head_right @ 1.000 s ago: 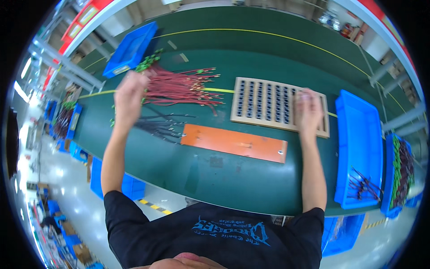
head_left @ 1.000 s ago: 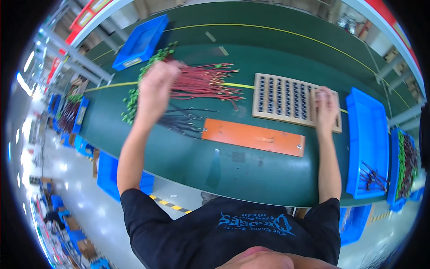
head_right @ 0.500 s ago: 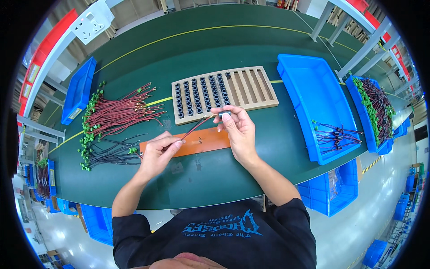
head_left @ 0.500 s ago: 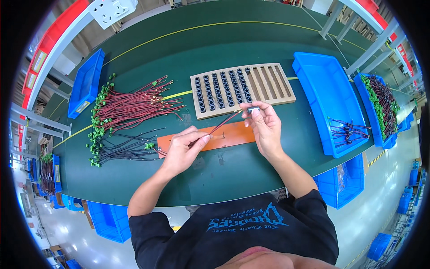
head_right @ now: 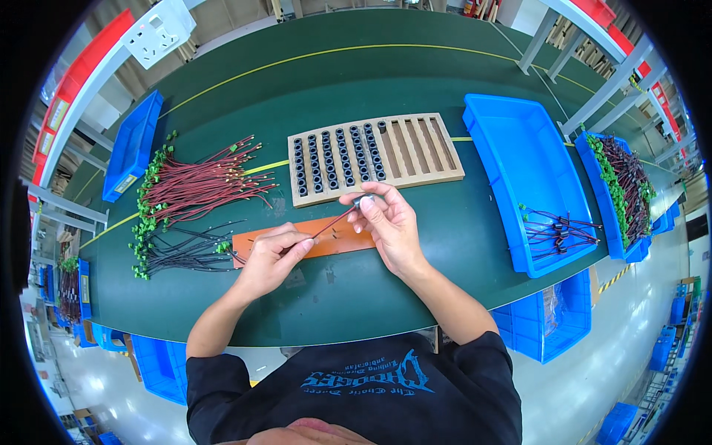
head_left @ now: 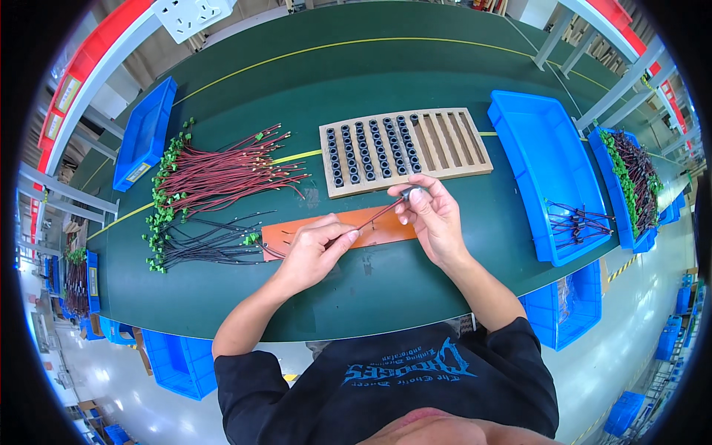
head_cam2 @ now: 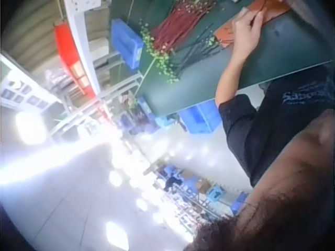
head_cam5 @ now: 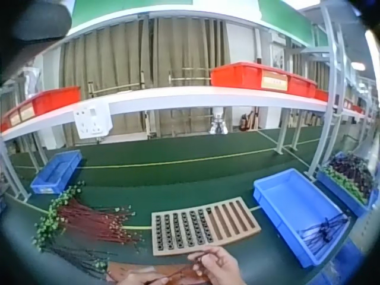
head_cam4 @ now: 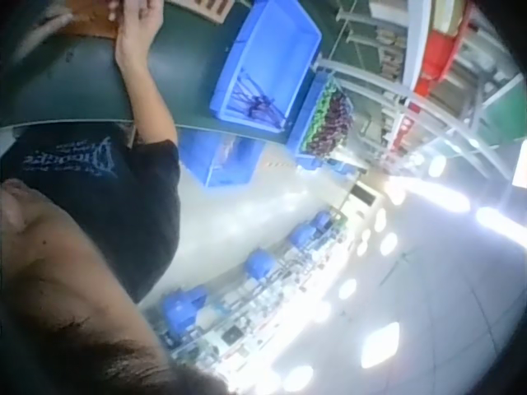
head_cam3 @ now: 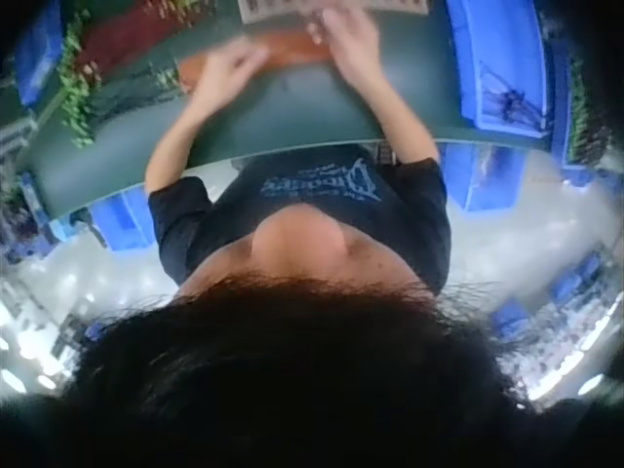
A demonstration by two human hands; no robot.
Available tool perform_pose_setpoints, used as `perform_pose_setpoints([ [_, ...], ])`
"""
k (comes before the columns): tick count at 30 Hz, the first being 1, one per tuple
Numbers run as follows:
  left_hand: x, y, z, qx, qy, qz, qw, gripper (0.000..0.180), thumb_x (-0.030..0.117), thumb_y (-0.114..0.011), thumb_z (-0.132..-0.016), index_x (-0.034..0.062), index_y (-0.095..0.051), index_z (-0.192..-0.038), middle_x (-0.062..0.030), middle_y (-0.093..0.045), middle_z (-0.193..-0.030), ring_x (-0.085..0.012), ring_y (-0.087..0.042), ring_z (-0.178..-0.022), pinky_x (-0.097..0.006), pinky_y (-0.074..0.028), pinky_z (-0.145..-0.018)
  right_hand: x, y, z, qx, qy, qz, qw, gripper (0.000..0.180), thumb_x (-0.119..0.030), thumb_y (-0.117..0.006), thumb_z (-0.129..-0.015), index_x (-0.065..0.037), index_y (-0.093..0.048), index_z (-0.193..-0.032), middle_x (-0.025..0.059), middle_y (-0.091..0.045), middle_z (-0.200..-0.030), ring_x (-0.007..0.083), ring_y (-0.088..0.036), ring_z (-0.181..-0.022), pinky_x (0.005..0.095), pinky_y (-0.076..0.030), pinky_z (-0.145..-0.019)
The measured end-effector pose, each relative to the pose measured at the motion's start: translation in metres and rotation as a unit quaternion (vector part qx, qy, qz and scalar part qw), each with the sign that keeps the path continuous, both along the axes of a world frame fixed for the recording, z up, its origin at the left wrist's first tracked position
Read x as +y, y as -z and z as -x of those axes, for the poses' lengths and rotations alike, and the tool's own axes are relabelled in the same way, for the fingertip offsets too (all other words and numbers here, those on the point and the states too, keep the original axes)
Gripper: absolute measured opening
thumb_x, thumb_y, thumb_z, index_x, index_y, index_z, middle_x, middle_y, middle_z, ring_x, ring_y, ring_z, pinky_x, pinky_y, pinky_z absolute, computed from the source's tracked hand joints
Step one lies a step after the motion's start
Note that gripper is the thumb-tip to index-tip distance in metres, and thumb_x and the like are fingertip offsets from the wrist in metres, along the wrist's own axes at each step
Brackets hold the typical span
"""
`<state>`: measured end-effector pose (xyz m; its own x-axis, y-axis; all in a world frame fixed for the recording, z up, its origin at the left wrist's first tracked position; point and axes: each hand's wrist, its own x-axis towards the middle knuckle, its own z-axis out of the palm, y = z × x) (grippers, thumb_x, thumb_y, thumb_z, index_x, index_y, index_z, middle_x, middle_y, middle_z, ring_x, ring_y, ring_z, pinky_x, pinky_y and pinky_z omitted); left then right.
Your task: The person assembles wire harnesses by hand at a green workbench. They pick up red and black wires with green connectors, insert them into a small cylindrical component, and secure the connection using a crimping tool. The finished units are placed into a blue bin.
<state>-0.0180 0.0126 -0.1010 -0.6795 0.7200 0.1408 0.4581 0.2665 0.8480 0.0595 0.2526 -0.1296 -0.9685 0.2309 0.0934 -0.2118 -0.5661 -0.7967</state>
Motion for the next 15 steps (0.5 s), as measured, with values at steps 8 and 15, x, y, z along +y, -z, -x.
perform_pose_setpoints([
  [8, 0.01, -0.009, -0.006, -0.022, 0.006, 0.027, 0.999, 0.02, 0.015, -0.073, -0.097, -0.0029, -0.076, -0.107, -0.0065, -0.062, -0.075, -0.0143, -0.057, -0.068, -0.031, -0.047, -0.065, -0.022, 0.006, -0.012, -0.04, -0.187, 0.01, 0.982, 0.031, -0.014, -0.057, -0.108, 0.001, -0.06, -0.135, 0.012, -0.069, -0.12, 0.0146, -0.068, -0.092, 0.0316, -0.058, -0.083],
  [15, -0.038, -0.019, 0.017, 0.101, -0.007, 0.066, 0.993, 0.013, 0.009, -0.07, -0.097, -0.0026, -0.075, -0.095, -0.0104, -0.067, -0.072, -0.018, -0.065, -0.064, -0.033, -0.049, -0.059, 0.019, -0.002, -0.001, 0.061, -0.033, 0.006, 0.998, 0.026, -0.014, -0.057, -0.108, 0.0, -0.061, -0.129, 0.014, -0.069, -0.116, 0.0161, -0.066, -0.093, 0.0322, -0.057, -0.087],
])
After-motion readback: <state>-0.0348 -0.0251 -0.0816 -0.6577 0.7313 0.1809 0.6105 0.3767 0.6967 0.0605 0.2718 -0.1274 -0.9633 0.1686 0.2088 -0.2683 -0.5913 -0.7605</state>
